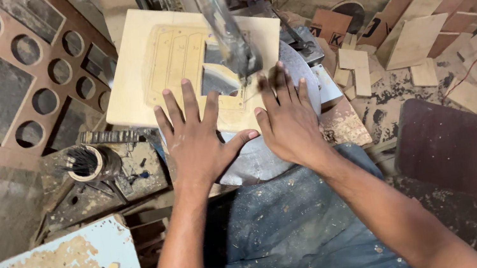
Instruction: The person uses a bandsaw to cut shapes out of a rectangular wooden board. They guide the board along marked lines, periodically lifting and repositioning it to complete the cuts. The cut-out pieces fall away as the cuts are finished.
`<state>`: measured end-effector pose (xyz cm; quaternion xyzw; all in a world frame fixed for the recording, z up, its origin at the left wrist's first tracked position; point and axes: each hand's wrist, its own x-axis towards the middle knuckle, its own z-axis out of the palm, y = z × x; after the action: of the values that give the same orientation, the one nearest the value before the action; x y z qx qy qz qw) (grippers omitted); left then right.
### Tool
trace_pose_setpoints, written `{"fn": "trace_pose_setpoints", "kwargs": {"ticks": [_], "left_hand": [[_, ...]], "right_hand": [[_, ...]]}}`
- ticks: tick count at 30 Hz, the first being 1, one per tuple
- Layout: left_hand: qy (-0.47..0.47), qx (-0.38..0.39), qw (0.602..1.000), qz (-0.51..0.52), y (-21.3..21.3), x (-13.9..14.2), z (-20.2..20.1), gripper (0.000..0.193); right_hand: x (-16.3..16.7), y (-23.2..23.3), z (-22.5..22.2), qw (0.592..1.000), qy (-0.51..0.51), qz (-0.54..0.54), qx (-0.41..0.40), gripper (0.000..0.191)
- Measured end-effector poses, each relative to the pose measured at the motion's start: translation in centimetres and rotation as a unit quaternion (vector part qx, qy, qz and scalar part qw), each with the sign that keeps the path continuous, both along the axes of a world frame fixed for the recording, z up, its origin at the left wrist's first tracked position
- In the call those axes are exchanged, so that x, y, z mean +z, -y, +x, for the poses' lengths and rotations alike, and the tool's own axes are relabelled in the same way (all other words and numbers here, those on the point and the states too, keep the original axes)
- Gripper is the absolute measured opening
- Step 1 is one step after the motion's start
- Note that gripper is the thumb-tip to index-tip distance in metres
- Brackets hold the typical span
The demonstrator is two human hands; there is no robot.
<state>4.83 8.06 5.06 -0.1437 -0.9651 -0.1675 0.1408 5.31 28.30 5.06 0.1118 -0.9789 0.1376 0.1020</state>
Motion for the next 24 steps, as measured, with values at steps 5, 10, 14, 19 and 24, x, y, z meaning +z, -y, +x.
{"fn": "trace_pose_setpoints", "kwargs": {"ticks": [5,10,14,19,24], "left_hand": [[-0.009,0.050,0.999,0.015,-1.4,-0.1,1.1,0.104],[-0.008,0.092,0.994,0.051,-3.2,-0.2,2.6,0.101],[0.009,0.101,0.994,0.051,-3.7,-0.2,3.4,0.095],[0.019,0.096,0.993,0.060,-3.5,-0.2,3.8,0.086],[0.003,0.106,0.992,0.065,-3.7,-0.3,3.4,0.085]], "right_hand": [[0.5,-0.4,-0.5,1.000,0.008,0.004,0.014,0.062],[0.4,-1.2,-1.6,0.999,0.003,0.008,0.035,0.057],[0.3,-2.2,-2.7,0.997,0.003,0.004,0.076,0.050],[0.1,-2.5,-3.3,0.994,-0.010,0.001,0.113,0.053],[-0.2,-2.7,-3.7,0.992,-0.008,0.035,0.120,0.048]]}}
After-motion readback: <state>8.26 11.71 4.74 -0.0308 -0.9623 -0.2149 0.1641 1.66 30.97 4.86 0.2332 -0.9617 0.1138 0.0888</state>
